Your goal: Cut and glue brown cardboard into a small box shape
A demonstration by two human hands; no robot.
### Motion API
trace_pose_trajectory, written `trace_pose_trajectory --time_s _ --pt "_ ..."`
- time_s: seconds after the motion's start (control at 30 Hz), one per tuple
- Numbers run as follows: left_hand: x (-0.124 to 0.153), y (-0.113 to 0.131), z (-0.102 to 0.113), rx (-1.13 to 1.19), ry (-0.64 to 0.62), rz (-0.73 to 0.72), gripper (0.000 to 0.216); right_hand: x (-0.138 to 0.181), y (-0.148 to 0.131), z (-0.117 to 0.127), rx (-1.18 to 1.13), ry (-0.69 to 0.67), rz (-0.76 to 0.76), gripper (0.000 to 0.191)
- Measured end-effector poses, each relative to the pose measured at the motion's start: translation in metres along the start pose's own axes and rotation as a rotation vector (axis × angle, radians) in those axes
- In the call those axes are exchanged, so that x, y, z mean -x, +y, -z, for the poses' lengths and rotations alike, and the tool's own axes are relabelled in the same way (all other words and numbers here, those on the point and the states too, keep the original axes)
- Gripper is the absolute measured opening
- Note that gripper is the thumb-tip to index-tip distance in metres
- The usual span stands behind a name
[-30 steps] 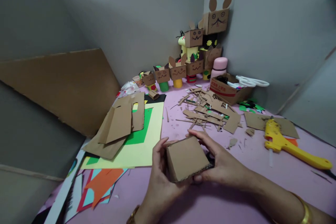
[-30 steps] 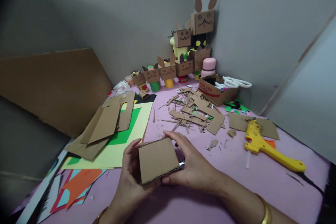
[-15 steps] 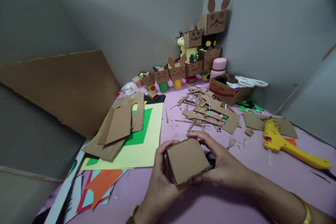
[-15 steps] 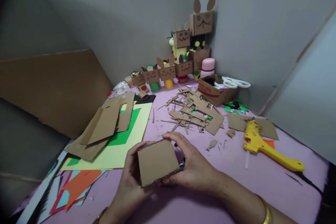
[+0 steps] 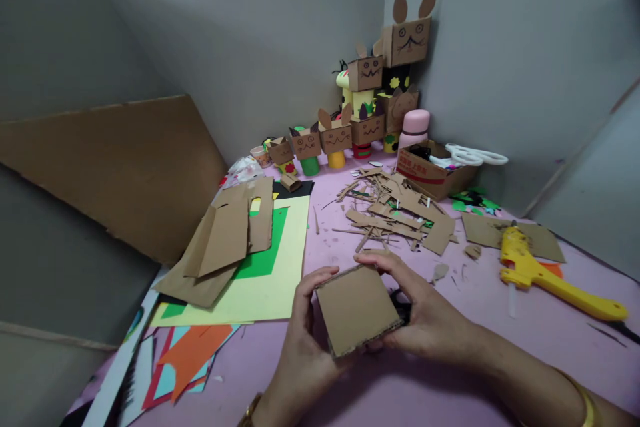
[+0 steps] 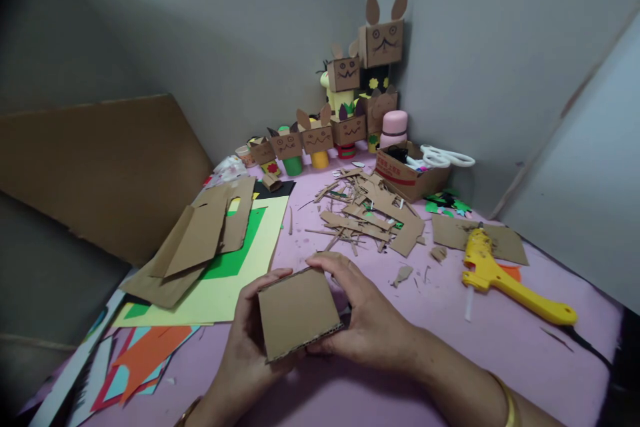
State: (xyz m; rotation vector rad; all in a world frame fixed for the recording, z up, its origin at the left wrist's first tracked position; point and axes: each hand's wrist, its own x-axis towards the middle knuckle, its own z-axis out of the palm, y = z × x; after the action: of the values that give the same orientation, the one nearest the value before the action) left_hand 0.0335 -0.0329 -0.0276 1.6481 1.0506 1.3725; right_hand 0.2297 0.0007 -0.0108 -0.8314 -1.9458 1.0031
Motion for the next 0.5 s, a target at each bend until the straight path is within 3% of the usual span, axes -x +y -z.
trace_pose_trajectory --time_s 0.3,0.5 --pt "-0.0015 0.0011 0.0010 -0.016 -0.012 -0.058 0.069 0.0004 0.0003 0.0004 0.024 -0.001 0.003 0.086" --pt "-0.0024 0.0050 0.0025 -0.048 0.007 -0.006 0.070 0.0013 0.0015 -0.0009 -0.002 0.003 -0.058 0.099"
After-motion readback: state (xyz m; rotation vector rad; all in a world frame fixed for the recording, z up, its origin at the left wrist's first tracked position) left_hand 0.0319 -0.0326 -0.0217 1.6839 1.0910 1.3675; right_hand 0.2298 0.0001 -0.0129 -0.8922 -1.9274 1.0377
